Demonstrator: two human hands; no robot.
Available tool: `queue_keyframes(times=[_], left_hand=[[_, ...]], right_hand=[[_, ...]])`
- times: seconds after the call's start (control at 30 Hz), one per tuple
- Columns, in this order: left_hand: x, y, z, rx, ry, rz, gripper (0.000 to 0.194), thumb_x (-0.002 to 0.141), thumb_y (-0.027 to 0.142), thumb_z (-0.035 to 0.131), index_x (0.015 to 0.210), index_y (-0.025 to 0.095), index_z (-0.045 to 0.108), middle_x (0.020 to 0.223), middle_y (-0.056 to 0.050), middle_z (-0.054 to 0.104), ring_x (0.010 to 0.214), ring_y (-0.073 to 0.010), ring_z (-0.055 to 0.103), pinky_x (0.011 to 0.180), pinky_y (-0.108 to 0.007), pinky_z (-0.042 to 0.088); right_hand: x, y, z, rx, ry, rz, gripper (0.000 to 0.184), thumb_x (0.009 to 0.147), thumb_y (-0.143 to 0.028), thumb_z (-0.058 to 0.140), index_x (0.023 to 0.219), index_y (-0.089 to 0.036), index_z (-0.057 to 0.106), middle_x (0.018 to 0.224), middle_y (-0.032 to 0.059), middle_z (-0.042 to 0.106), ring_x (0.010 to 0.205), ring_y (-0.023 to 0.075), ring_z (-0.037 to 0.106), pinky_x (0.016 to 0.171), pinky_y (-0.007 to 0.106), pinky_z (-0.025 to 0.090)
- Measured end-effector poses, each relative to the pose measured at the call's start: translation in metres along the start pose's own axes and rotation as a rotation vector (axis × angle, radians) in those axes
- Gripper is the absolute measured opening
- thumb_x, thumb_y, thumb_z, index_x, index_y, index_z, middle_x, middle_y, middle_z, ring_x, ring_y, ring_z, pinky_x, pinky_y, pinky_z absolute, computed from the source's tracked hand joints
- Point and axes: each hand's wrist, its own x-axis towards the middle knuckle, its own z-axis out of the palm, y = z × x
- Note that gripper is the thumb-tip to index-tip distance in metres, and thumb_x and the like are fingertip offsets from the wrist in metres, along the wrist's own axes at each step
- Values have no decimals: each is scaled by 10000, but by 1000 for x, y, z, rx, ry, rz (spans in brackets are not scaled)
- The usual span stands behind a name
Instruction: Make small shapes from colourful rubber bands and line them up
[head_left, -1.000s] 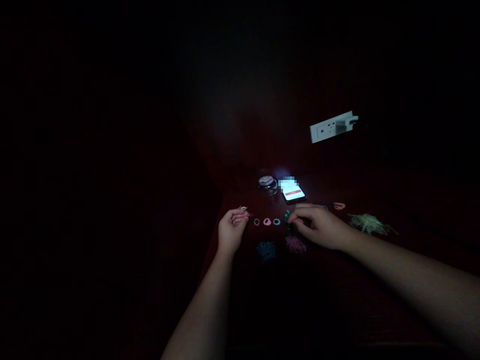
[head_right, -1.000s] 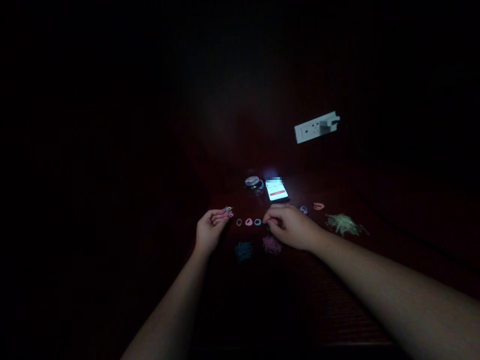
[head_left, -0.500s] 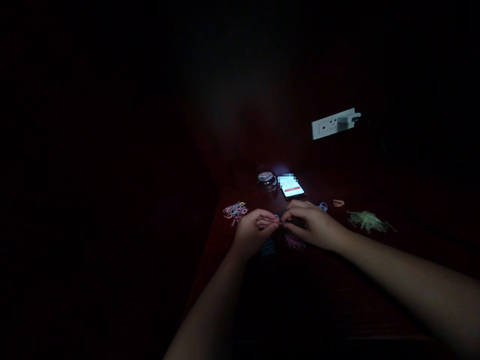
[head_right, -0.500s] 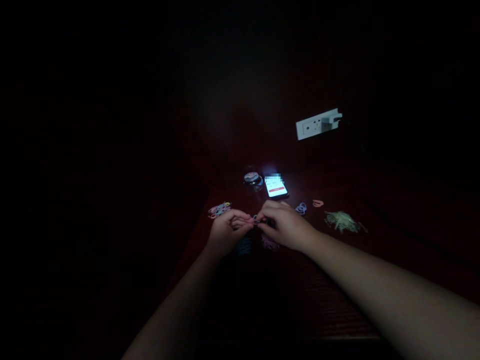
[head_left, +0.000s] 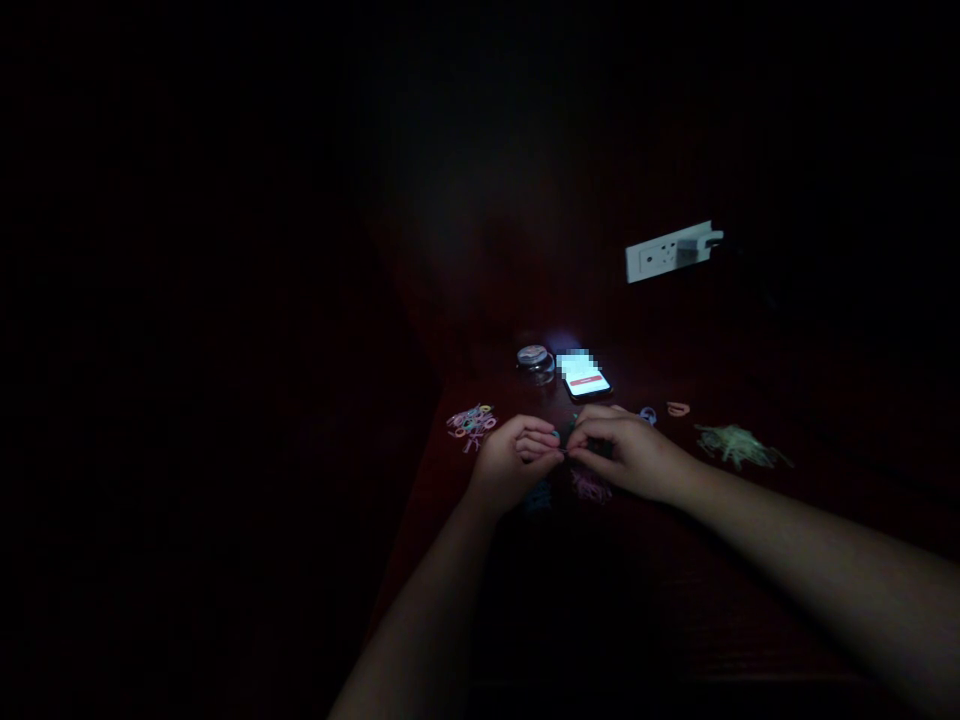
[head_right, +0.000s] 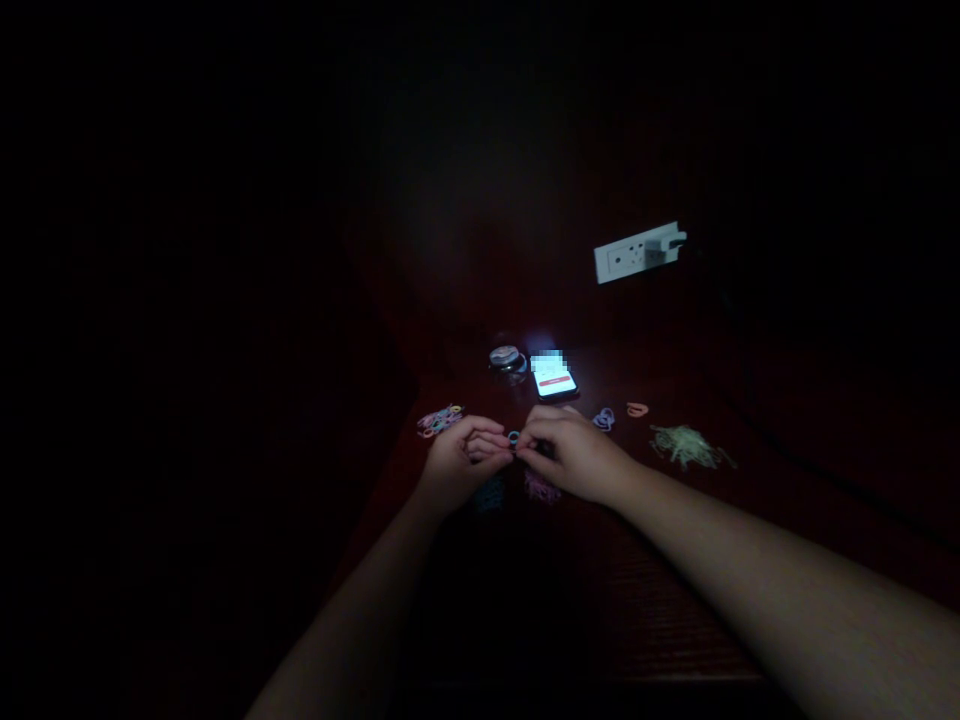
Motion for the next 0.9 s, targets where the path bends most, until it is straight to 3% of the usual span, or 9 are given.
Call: queue_keyframes(times=[0.23, 0.53, 0.7, 0.9], left_hand=[[-3, 6, 0, 112, 2, 33, 350, 688, 195, 755, 1002, 171, 603, 796, -25, 693, 683, -112, 646, 581, -202, 468], [-4, 7, -2, 157, -19, 79, 425, 702, 210, 736, 1089, 169, 567, 781, -19, 704, 637, -94, 624, 568, -185, 442], [-2, 4, -7, 233, 23, 124, 383, 734, 176, 691, 1093, 163, 559, 770, -8, 680, 628, -72, 589, 574, -168, 427], [2, -5, -15, 326, 124, 148, 347, 788, 243, 667, 1112, 175, 564, 784, -2, 636, 587, -57, 521, 534, -158, 385]], right_hand=[[-1, -1, -3, 7, -23, -11, 113, 874, -218, 575, 862, -207, 687, 860, 41, 639, 804, 172, 581, 781, 340, 416], [1, 3, -14, -14, -101, -40, 135, 875, -189, 539, 841, -179, 670, 830, 41, 621, 804, 169, 565, 781, 327, 414], [-1, 11, -21, -59, -187, 11, 124, 842, -201, 564, 773, -182, 666, 807, 40, 615, 778, 174, 551, 751, 324, 406], [-3, 17, -16, -78, -273, 0, 112, 808, -203, 616, 810, -220, 727, 856, 35, 637, 843, 185, 564, 814, 349, 403]])
